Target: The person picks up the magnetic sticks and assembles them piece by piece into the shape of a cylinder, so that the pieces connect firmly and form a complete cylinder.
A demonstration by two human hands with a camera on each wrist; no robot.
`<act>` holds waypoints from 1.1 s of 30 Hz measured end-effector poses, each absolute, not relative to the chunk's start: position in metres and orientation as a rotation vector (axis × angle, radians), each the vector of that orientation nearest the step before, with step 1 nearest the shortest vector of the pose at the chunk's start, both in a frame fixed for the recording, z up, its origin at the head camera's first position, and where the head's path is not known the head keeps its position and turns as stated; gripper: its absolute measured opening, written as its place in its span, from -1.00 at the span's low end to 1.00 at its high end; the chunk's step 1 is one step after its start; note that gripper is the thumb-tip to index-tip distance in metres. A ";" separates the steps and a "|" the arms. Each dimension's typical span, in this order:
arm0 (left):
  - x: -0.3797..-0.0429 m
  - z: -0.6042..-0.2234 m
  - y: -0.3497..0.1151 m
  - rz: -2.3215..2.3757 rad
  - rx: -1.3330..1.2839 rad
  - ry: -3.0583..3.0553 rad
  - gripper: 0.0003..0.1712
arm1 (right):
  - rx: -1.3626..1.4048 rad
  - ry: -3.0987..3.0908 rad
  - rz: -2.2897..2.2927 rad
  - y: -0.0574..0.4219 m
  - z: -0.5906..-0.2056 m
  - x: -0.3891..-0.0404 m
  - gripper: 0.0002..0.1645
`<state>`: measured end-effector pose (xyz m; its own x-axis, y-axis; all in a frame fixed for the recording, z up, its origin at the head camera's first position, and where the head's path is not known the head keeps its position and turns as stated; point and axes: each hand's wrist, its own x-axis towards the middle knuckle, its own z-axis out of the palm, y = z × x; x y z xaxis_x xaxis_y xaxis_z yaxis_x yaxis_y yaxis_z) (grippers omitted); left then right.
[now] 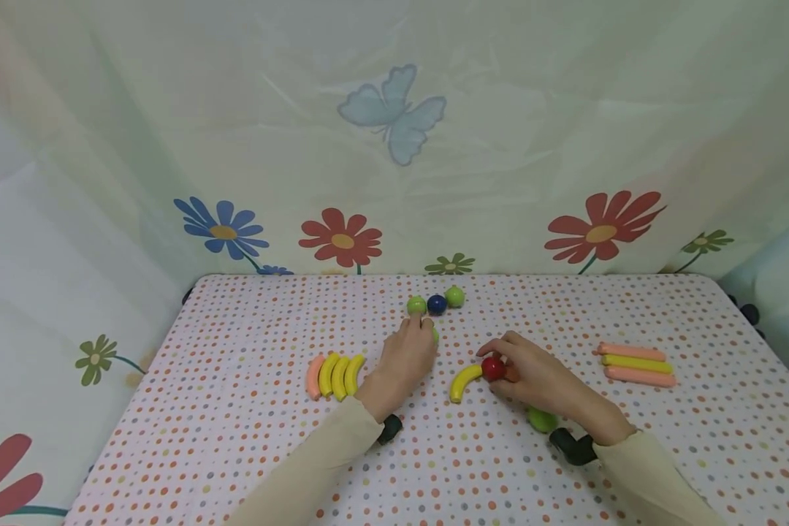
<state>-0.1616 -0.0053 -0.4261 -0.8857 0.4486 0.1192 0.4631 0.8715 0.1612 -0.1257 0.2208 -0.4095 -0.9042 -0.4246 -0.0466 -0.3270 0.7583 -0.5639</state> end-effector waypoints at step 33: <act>-0.130 -0.423 -0.021 -0.643 -0.618 -3.062 -0.63 | -0.366 2.831 -0.868 0.191 -0.415 -0.135 -0.56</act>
<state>-0.1300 -0.0213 -0.4225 -0.9238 0.3815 0.0325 0.3623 0.8436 0.3964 -0.1354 0.1909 -0.4145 -0.9577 -0.2769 -0.0782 -0.1855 0.8019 -0.5679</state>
